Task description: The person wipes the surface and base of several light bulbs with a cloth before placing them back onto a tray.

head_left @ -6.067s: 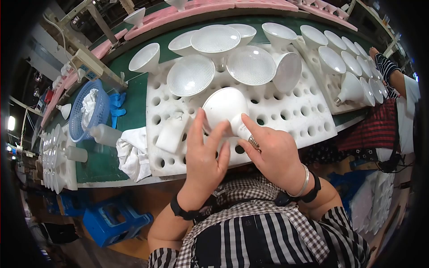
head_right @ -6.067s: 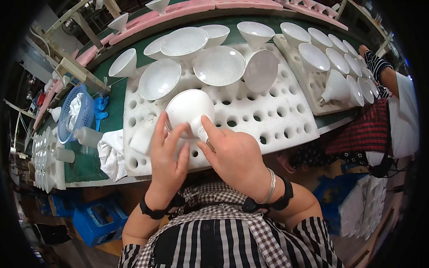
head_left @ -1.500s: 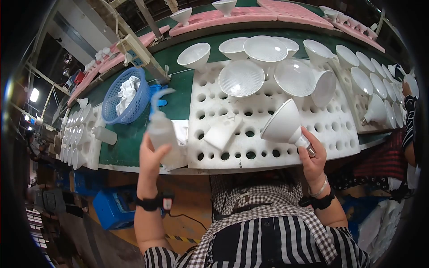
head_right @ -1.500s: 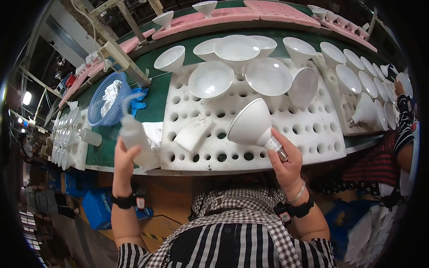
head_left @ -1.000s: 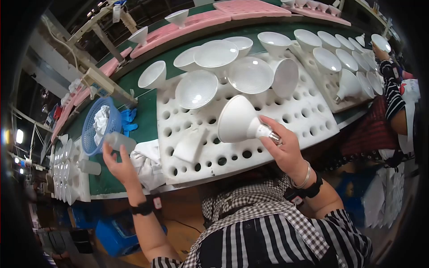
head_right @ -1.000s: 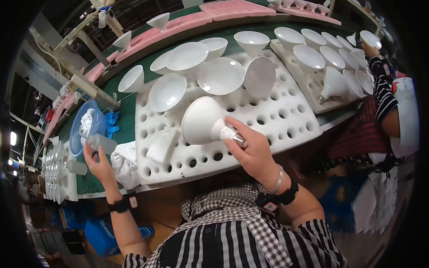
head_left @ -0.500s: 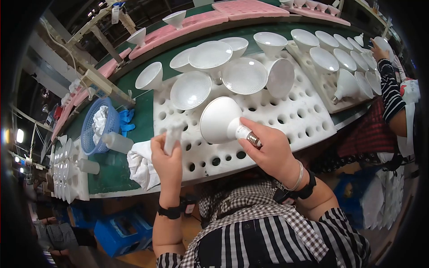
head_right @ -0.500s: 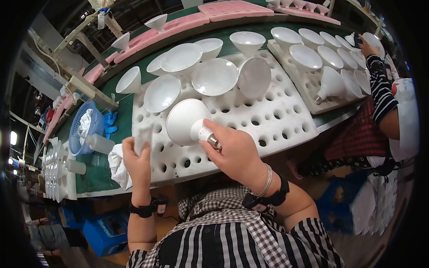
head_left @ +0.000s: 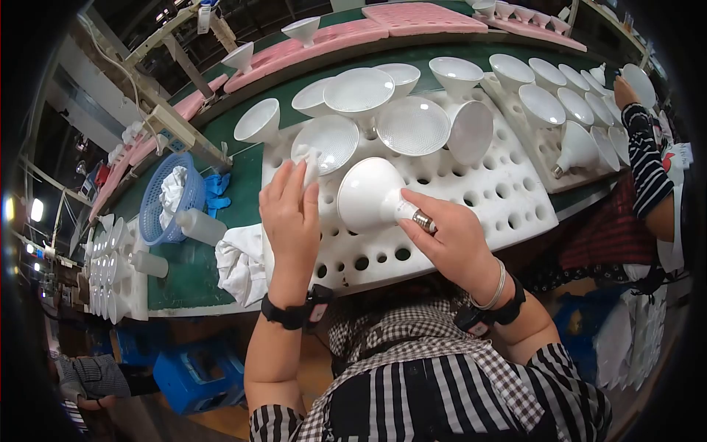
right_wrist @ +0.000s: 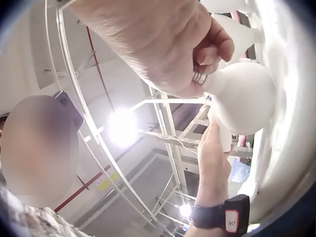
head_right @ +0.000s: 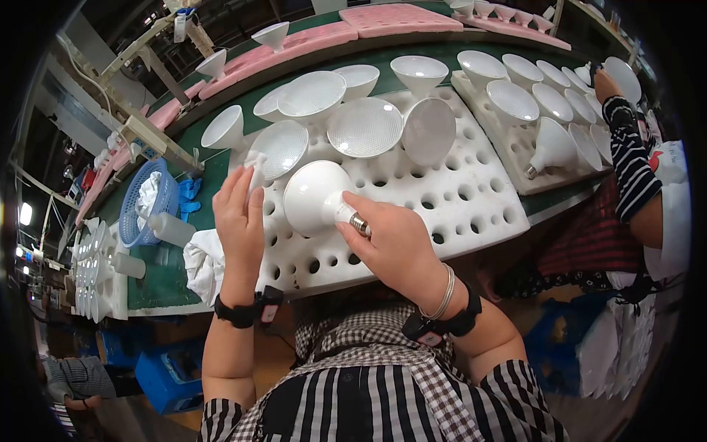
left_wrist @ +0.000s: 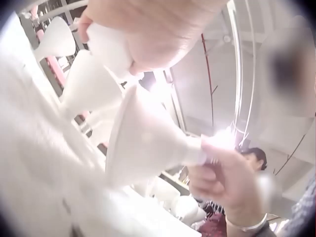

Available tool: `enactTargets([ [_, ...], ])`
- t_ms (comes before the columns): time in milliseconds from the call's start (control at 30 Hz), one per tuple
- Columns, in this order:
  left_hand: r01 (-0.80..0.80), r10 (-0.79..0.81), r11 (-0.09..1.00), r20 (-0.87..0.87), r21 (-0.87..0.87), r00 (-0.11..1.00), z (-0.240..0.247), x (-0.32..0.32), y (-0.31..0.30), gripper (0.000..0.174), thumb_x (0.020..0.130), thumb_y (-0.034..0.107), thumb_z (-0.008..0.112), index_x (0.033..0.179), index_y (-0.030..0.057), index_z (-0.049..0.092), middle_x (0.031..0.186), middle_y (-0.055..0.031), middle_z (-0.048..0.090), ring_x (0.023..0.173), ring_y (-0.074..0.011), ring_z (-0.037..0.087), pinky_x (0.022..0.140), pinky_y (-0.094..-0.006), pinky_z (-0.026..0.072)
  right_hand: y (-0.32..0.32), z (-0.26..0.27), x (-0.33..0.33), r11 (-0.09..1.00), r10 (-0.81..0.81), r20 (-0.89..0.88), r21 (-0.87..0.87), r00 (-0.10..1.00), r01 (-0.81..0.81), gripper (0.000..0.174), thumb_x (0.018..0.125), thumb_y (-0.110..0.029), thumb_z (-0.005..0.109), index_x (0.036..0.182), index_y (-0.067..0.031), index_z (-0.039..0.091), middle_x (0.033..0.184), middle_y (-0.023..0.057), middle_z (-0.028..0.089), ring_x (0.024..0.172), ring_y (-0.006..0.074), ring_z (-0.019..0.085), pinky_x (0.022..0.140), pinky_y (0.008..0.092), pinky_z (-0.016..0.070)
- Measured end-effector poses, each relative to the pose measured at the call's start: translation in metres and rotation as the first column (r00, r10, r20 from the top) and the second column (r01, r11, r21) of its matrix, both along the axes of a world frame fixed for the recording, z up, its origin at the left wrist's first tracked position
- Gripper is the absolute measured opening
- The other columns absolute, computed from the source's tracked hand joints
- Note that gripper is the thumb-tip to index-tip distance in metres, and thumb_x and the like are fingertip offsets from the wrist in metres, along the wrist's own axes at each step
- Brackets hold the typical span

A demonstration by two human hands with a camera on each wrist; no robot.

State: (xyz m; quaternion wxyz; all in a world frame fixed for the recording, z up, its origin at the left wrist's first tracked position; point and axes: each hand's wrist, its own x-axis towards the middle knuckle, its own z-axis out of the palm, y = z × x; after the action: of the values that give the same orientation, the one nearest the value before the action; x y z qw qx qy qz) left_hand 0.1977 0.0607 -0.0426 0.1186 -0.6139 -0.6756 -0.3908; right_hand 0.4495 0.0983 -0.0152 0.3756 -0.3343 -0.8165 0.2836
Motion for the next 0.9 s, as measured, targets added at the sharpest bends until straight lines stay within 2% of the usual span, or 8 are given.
enactTargets([
  [100, 0.015, 0.006, 0.993, -0.169, 0.121, 0.986, 0.008, 0.045, -0.021, 0.045, 0.089, 0.013, 0.065, 0.134, 0.0084, 0.062, 0.139, -0.0123, 0.06, 0.125, -0.032, 0.054, 0.098, -0.0462, 0.0404, -0.001, -0.003, -0.001, 1.0, -0.003, 0.006, -0.004, 1.0, 0.003, 0.038, 0.091, -0.022, 0.069, 0.12, 0.0009, 0.066, 0.079, 0.0174, 0.068, 0.068, 0.0325, 0.066, 0.063, 0.0417, 0.0505],
  [200, 0.195, -0.202, 0.979, -0.381, -0.058, 0.902, 0.0, 0.066, -0.027, 0.047, 0.088, 0.01, 0.064, 0.135, 0.0063, 0.06, 0.139, -0.0122, 0.059, 0.126, -0.0336, 0.052, 0.099, -0.0457, 0.0382, 0.001, 0.001, -0.004, 0.996, -0.027, 0.003, -0.081, 1.0, 0.027, 0.038, 0.091, -0.023, 0.069, 0.12, 0.0022, 0.066, 0.078, 0.0178, 0.068, 0.068, 0.0321, 0.066, 0.063, 0.0404, 0.0506],
  [333, -0.096, 0.098, 0.995, -0.153, 0.02, 0.983, -0.018, 0.007, -0.018, 0.05, 0.084, 0.007, 0.066, 0.134, 0.005, 0.061, 0.138, -0.0146, 0.059, 0.121, -0.0357, 0.054, 0.099, -0.0486, 0.0404, 0.003, -0.003, 0.001, 0.99, -0.062, -0.045, -0.131, 0.997, 0.056, 0.038, 0.091, -0.023, 0.069, 0.119, 0.0033, 0.067, 0.079, 0.0193, 0.068, 0.067, 0.0314, 0.066, 0.063, 0.0383, 0.0507],
  [500, 0.208, -0.202, 0.978, -0.239, -0.001, 0.95, -0.012, 0.066, -0.039, 0.051, 0.082, 0.01, 0.069, 0.133, 0.0066, 0.062, 0.14, -0.0144, 0.059, 0.122, -0.0364, 0.054, 0.101, -0.0484, 0.0402, 0.003, -0.008, -0.003, 0.994, -0.052, -0.073, -0.099, 0.996, 0.044, 0.037, 0.091, -0.022, 0.069, 0.118, 0.0037, 0.067, 0.081, 0.0202, 0.069, 0.066, 0.0305, 0.066, 0.063, 0.0371, 0.0508],
  [600, 0.194, -0.191, 0.981, -0.374, -0.03, 0.908, -0.02, 0.053, -0.035, 0.049, 0.083, 0.01, 0.068, 0.132, 0.0069, 0.063, 0.141, -0.0132, 0.058, 0.122, -0.0374, 0.053, 0.101, -0.0482, 0.0399, 0.003, -0.004, -0.004, 0.989, -0.067, -0.092, -0.139, 0.993, 0.054, 0.037, 0.091, -0.021, 0.07, 0.118, 0.0041, 0.068, 0.082, 0.0202, 0.069, 0.067, 0.0313, 0.066, 0.064, 0.0373, 0.0511],
  [667, -0.039, 0.046, 0.999, -0.247, 0.036, 0.968, -0.023, 0.035, -0.03, 0.047, 0.084, 0.004, 0.066, 0.131, 0.0055, 0.064, 0.14, -0.0171, 0.058, 0.122, -0.0379, 0.054, 0.102, -0.0473, 0.0408, 0.002, -0.001, 0.001, 0.986, -0.049, -0.066, -0.164, 0.997, 0.038, 0.037, 0.091, -0.022, 0.07, 0.119, 0.003, 0.065, 0.081, 0.0195, 0.069, 0.068, 0.0322, 0.067, 0.063, 0.0388, 0.0512],
  [767, -0.003, 0.015, 0.995, -0.12, 0.1, 0.993, -0.007, 0.033, -0.036, 0.047, 0.085, 0.005, 0.067, 0.132, 0.0051, 0.064, 0.14, -0.0165, 0.059, 0.123, -0.0382, 0.054, 0.101, -0.0477, 0.0407, -0.002, -0.005, -0.001, 0.984, -0.054, -0.02, -0.173, 0.998, 0.049, 0.033, 0.092, -0.021, 0.068, 0.115, 0.0012, 0.06, 0.079, 0.0183, 0.068, 0.069, 0.0347, 0.066, 0.062, 0.0412, 0.0508],
  [900, 0.27, -0.274, 0.961, -0.295, -0.053, 0.916, 0.022, 0.084, -0.037, 0.045, 0.083, 0.004, 0.065, 0.128, 0.0066, 0.066, 0.136, -0.0077, 0.063, 0.124, -0.0357, 0.054, 0.102, -0.0459, 0.0389, -0.004, -0.014, -0.008, 0.998, -0.05, -0.058, -0.027, 0.997, 0.048, 0.029, 0.093, -0.02, 0.067, 0.11, -0.0017, 0.054, 0.075, 0.0169, 0.066, 0.068, 0.0371, 0.065, 0.061, 0.0432, 0.0495],
])
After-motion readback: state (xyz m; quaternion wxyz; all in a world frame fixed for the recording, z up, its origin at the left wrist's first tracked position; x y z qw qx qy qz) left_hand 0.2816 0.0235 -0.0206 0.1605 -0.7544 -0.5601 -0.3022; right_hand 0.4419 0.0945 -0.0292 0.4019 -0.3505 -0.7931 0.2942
